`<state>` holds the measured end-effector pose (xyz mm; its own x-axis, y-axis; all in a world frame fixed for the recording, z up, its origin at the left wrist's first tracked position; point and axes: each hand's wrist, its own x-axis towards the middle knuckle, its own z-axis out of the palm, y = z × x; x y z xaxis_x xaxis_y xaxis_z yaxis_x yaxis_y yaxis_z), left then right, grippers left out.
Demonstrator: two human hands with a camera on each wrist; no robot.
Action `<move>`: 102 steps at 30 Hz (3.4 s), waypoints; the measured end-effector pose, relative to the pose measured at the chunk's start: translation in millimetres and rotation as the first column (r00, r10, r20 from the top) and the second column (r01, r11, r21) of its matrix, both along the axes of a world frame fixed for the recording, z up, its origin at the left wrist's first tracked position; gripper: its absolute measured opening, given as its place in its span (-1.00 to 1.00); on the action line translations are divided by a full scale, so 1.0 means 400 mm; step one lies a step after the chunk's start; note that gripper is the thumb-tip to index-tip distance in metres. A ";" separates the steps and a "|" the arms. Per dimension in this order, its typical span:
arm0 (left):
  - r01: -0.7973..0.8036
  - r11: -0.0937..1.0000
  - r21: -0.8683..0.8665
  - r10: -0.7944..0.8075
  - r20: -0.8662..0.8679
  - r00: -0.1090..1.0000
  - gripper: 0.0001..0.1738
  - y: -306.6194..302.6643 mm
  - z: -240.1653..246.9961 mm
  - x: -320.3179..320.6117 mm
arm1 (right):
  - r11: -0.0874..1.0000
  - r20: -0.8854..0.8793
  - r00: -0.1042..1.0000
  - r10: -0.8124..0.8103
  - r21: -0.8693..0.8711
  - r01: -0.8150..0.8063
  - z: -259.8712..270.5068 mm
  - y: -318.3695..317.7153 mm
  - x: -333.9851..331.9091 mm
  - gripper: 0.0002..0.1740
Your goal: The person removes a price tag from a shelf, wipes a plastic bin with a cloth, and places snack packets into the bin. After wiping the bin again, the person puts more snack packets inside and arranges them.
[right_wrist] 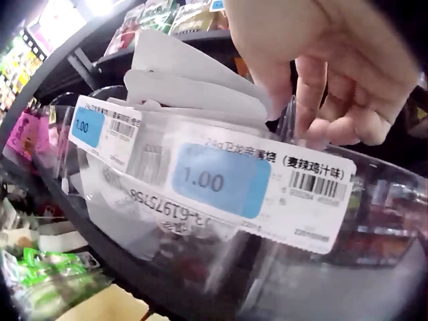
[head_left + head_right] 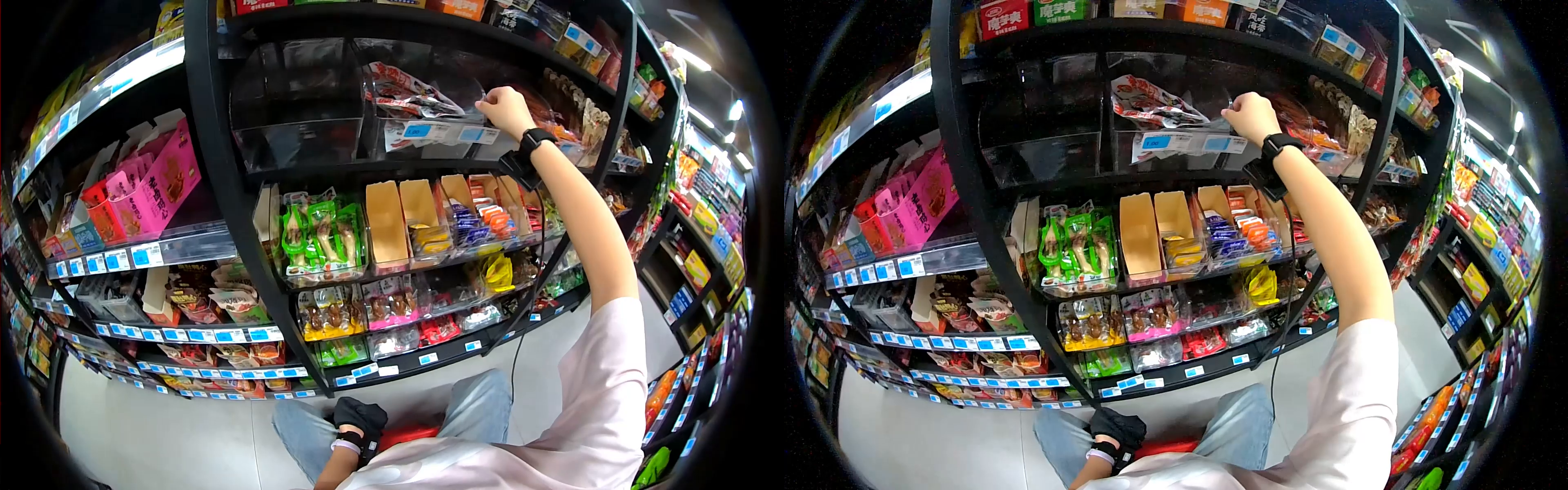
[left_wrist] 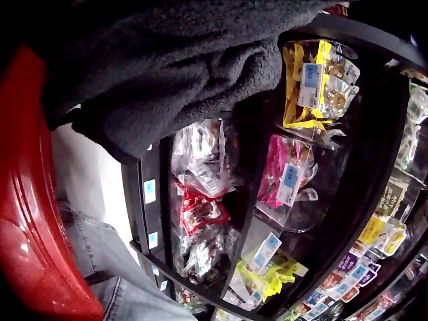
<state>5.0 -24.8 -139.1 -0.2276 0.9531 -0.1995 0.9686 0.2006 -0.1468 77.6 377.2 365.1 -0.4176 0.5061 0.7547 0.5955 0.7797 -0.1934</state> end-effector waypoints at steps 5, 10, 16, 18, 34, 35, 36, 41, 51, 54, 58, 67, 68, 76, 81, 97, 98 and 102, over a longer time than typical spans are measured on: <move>-0.059 0.993 0.104 0.055 0.046 0.997 -0.76 0.013 -0.139 -0.019 | 0.987 0.071 0.995 -0.072 0.149 0.061 0.012 -0.049 0.007 -0.72; 0.044 0.998 -0.035 -0.040 0.105 0.994 -0.75 0.000 0.061 -0.006 | 0.986 -0.139 0.985 0.107 0.144 -0.087 -0.014 -0.078 0.047 -0.81; -0.010 1.000 -0.023 0.011 0.057 0.998 -0.74 0.003 0.088 0.011 | 0.809 0.126 0.853 0.507 0.271 -0.521 -0.071 -0.107 0.099 -0.89; -0.029 0.998 -0.050 0.032 0.057 0.998 -0.74 0.007 0.088 0.015 | 0.791 0.166 0.832 0.530 0.257 -0.555 -0.081 -0.107 0.094 -0.83; -0.093 0.994 0.062 0.086 0.109 0.990 -0.74 0.013 -0.278 -0.044 | 0.728 0.156 0.926 0.343 0.579 -0.367 -0.120 -0.134 0.003 -0.71; -0.102 0.994 0.029 0.098 0.118 0.988 -0.75 0.016 -0.339 -0.055 | 0.755 0.134 0.922 0.363 0.538 -0.375 -0.119 -0.131 -0.002 -0.71; -0.104 0.994 0.028 0.100 0.118 0.988 -0.75 0.017 -0.385 -0.064 | 0.780 0.111 0.918 0.381 0.494 -0.384 -0.118 -0.128 -0.006 -0.71; -0.024 0.999 0.023 0.022 0.105 0.994 -0.78 0.015 -0.243 -0.046 | 0.797 0.097 0.894 0.437 0.420 -0.435 -0.113 -0.113 -0.005 -0.70; 0.059 0.991 0.124 -0.070 0.087 0.994 -0.78 0.013 -0.082 -0.009 | 0.864 -0.273 0.857 0.437 0.393 -0.315 -0.185 -0.205 -0.111 -0.38; 0.034 0.999 0.015 -0.034 -0.003 0.999 -0.72 0.013 -0.024 0.007 | 0.882 -0.331 0.864 0.380 0.411 -0.231 -0.209 -0.214 -0.159 -0.25; -0.066 0.989 0.133 0.051 0.116 0.992 -0.73 0.007 -0.196 -0.031 | 0.896 -0.440 0.839 0.320 0.427 -0.118 -0.222 -0.232 -0.190 -0.21; 0.001 0.991 0.132 -0.013 0.091 0.996 -0.65 0.005 -0.164 -0.017 | 0.897 -0.474 0.832 0.288 0.438 -0.061 -0.234 -0.220 -0.207 -0.28; -0.006 0.994 0.110 -0.004 0.087 0.996 -0.66 0.009 -0.168 -0.017 | 0.898 -0.477 0.828 0.293 0.435 -0.068 -0.233 -0.221 -0.208 -0.28; -0.075 0.992 0.105 0.058 0.159 0.986 -0.70 0.020 -0.387 -0.061 | 0.912 -0.548 0.801 0.240 0.410 0.006 -0.229 -0.227 -0.231 -0.31; -0.046 0.999 -0.008 0.047 0.141 0.989 -0.70 0.022 -0.197 -0.028 | 0.906 -0.549 0.795 0.259 0.423 -0.003 -0.229 -0.223 -0.234 -0.37; -0.099 0.992 0.075 0.088 0.138 0.987 -0.75 0.013 -0.239 -0.046 | 0.868 -0.511 0.798 0.319 0.495 -0.030 -0.239 -0.205 -0.214 -0.42; -0.094 0.993 0.076 0.081 0.163 0.983 -0.78 0.014 -0.232 -0.046 | 0.868 -0.512 0.798 0.317 0.496 -0.027 -0.240 -0.202 -0.214 -0.42; -0.080 0.991 0.106 0.062 0.168 0.984 -0.81 0.010 -0.337 -0.063 | 0.875 -0.508 0.794 0.336 0.480 -0.063 -0.246 -0.192 -0.213 -0.39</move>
